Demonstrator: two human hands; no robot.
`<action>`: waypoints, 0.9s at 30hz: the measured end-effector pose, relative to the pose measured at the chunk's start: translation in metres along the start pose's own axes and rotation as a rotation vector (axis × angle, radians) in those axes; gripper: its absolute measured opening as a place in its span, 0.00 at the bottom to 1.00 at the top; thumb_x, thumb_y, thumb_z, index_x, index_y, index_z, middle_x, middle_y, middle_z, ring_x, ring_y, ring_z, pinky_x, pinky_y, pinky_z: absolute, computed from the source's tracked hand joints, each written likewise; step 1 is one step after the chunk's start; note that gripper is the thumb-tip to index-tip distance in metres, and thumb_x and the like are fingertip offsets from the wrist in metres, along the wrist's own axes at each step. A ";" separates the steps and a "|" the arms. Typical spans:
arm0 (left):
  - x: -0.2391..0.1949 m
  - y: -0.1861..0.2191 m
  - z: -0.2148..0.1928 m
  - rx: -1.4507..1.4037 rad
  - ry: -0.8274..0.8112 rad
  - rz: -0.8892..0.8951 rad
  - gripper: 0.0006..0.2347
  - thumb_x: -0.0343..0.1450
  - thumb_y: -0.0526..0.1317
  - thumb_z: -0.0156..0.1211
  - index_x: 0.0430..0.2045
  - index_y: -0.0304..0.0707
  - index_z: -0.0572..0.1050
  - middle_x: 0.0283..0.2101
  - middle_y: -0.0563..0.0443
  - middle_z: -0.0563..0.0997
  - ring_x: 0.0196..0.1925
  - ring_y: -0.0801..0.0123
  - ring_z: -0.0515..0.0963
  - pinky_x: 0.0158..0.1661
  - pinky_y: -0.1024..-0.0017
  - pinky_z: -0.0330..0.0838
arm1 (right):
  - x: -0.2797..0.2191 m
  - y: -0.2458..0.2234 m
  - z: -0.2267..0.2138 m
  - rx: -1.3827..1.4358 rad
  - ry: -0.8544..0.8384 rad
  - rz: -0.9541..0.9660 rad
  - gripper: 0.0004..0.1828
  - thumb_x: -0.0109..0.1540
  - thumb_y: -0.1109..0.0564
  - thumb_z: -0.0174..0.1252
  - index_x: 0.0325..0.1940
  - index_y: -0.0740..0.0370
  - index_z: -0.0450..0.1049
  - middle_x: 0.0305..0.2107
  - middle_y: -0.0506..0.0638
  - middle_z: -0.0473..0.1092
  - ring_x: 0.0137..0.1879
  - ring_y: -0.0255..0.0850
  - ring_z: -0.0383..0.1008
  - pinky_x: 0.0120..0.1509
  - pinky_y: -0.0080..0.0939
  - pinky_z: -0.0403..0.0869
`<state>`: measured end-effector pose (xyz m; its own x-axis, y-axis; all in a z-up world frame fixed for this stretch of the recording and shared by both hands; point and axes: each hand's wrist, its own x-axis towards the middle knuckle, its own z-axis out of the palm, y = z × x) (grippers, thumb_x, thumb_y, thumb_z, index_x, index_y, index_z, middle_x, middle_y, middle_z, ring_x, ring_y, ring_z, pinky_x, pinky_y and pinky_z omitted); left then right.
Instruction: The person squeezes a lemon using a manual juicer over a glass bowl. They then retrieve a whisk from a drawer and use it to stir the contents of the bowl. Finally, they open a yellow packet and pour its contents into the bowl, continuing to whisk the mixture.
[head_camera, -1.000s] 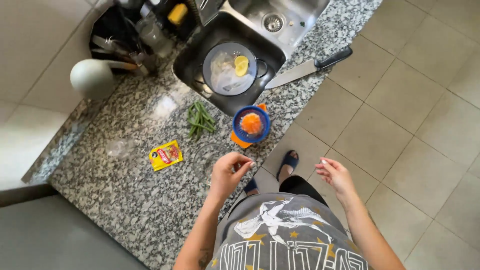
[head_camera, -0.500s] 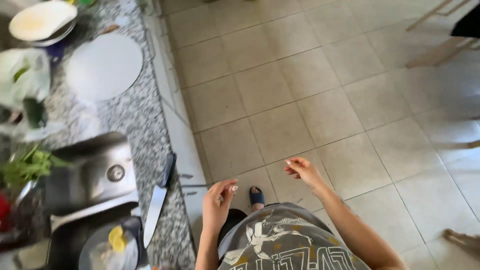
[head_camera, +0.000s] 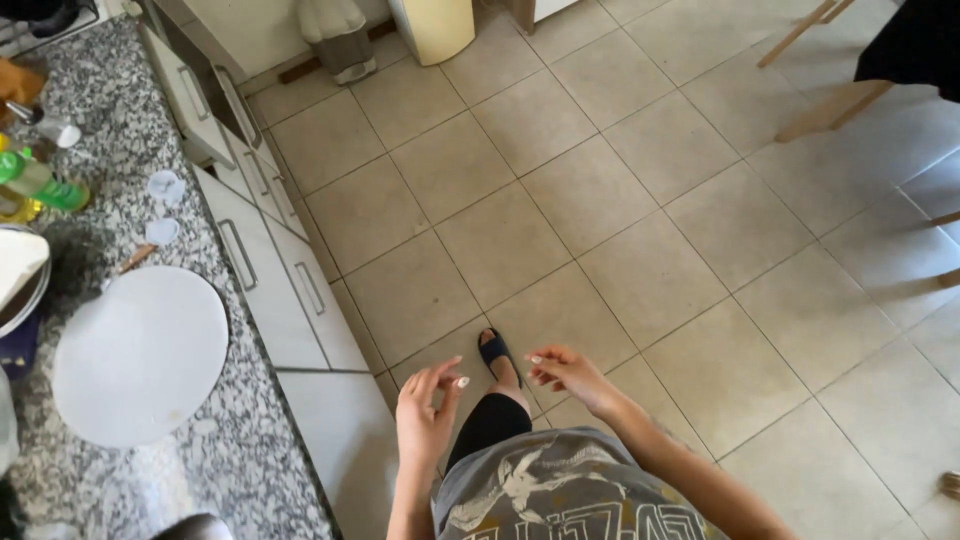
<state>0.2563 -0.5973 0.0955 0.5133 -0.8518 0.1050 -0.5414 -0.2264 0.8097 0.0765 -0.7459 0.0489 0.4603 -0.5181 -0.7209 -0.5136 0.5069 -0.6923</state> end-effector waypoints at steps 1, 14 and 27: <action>0.026 0.000 -0.001 0.033 0.053 0.133 0.12 0.68 0.47 0.52 0.40 0.45 0.75 0.32 0.61 0.80 0.35 0.71 0.79 0.43 0.67 0.67 | 0.016 -0.026 0.009 -0.068 -0.079 -0.039 0.15 0.60 0.48 0.52 0.47 0.53 0.74 0.34 0.46 0.76 0.37 0.33 0.73 0.43 0.30 0.68; 0.377 -0.090 0.000 0.300 0.235 0.883 0.21 0.74 0.49 0.26 0.16 0.41 0.65 0.19 0.52 0.69 0.17 0.65 0.66 0.27 0.71 0.62 | 0.280 -0.210 0.058 0.844 -0.558 -0.121 0.05 0.52 0.70 0.41 0.25 0.63 0.57 0.24 0.54 0.59 0.35 0.43 0.64 0.42 0.45 0.67; 0.579 -0.334 -0.129 0.308 0.075 -0.537 0.11 0.68 0.44 0.52 0.41 0.44 0.70 0.40 0.47 0.76 0.42 0.51 0.78 0.42 0.60 0.74 | 0.461 -0.573 0.046 -0.019 -0.057 -0.185 0.20 0.59 0.49 0.55 0.53 0.57 0.73 0.39 0.56 0.75 0.46 0.43 0.74 0.45 0.37 0.64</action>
<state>0.8201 -0.9537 -0.0394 0.8066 -0.5484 -0.2208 -0.3562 -0.7489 0.5587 0.6160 -1.2436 0.1122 0.5877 -0.5614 -0.5827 -0.4300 0.3934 -0.8126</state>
